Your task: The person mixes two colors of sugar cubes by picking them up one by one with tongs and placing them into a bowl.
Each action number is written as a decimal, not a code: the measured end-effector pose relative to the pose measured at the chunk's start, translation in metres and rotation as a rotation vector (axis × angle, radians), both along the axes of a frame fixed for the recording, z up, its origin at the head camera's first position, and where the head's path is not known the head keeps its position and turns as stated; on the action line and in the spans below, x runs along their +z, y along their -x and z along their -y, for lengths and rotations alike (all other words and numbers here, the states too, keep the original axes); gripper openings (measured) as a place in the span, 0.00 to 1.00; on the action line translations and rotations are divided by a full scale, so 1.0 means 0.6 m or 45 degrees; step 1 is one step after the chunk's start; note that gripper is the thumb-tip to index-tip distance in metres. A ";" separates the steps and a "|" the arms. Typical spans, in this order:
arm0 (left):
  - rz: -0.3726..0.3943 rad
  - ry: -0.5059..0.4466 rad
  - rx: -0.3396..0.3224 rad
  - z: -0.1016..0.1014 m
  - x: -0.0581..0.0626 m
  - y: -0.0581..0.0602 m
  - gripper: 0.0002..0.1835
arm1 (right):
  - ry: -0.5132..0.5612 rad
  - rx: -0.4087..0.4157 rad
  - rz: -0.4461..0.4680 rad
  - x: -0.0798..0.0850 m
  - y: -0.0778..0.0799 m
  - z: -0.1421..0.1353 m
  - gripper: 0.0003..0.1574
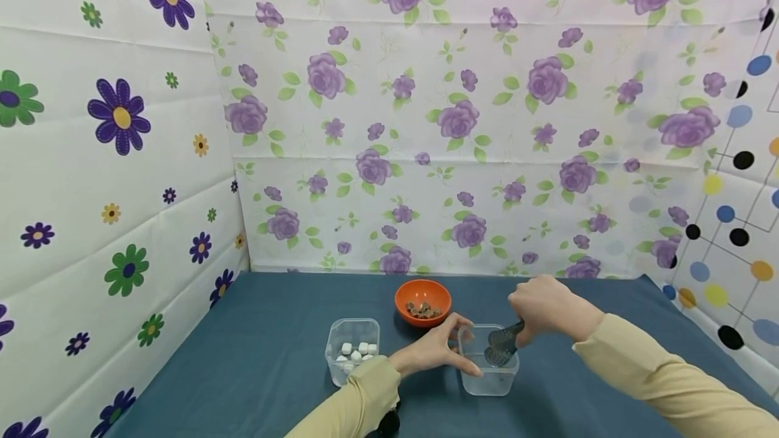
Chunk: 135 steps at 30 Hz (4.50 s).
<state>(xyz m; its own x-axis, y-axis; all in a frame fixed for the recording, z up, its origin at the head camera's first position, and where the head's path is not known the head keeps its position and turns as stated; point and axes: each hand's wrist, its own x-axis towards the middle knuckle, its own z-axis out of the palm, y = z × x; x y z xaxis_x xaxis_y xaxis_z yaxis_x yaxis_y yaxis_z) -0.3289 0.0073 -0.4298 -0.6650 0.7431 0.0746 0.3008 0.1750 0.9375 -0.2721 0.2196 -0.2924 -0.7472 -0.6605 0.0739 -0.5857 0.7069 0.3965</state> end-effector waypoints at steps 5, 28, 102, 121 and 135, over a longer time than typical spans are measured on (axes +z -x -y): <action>-0.007 -0.003 -0.008 0.001 0.001 0.001 0.30 | -0.145 -0.033 -0.041 -0.012 -0.002 0.018 0.29; -0.019 0.000 0.012 0.000 -0.003 0.002 0.30 | -0.492 -0.069 -0.198 -0.052 -0.004 0.058 0.25; 0.073 -0.011 0.013 -0.002 -0.004 0.001 0.29 | 0.685 -0.017 0.236 -0.044 0.114 -0.052 0.21; 0.075 -0.012 0.003 -0.001 -0.002 0.000 0.32 | 0.619 0.013 0.225 -0.048 0.145 0.007 0.25; 0.093 -0.020 -0.006 0.001 0.001 -0.004 0.31 | 0.599 -0.122 0.239 -0.049 0.141 0.009 0.20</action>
<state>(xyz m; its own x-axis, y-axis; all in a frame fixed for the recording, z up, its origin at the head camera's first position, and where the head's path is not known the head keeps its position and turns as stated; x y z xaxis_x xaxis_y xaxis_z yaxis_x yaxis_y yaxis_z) -0.3263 0.0069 -0.4293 -0.6654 0.7456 0.0376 0.2320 0.1587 0.9597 -0.3567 0.2143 -0.3215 -0.8317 -0.5158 0.2056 -0.5400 0.8376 -0.0830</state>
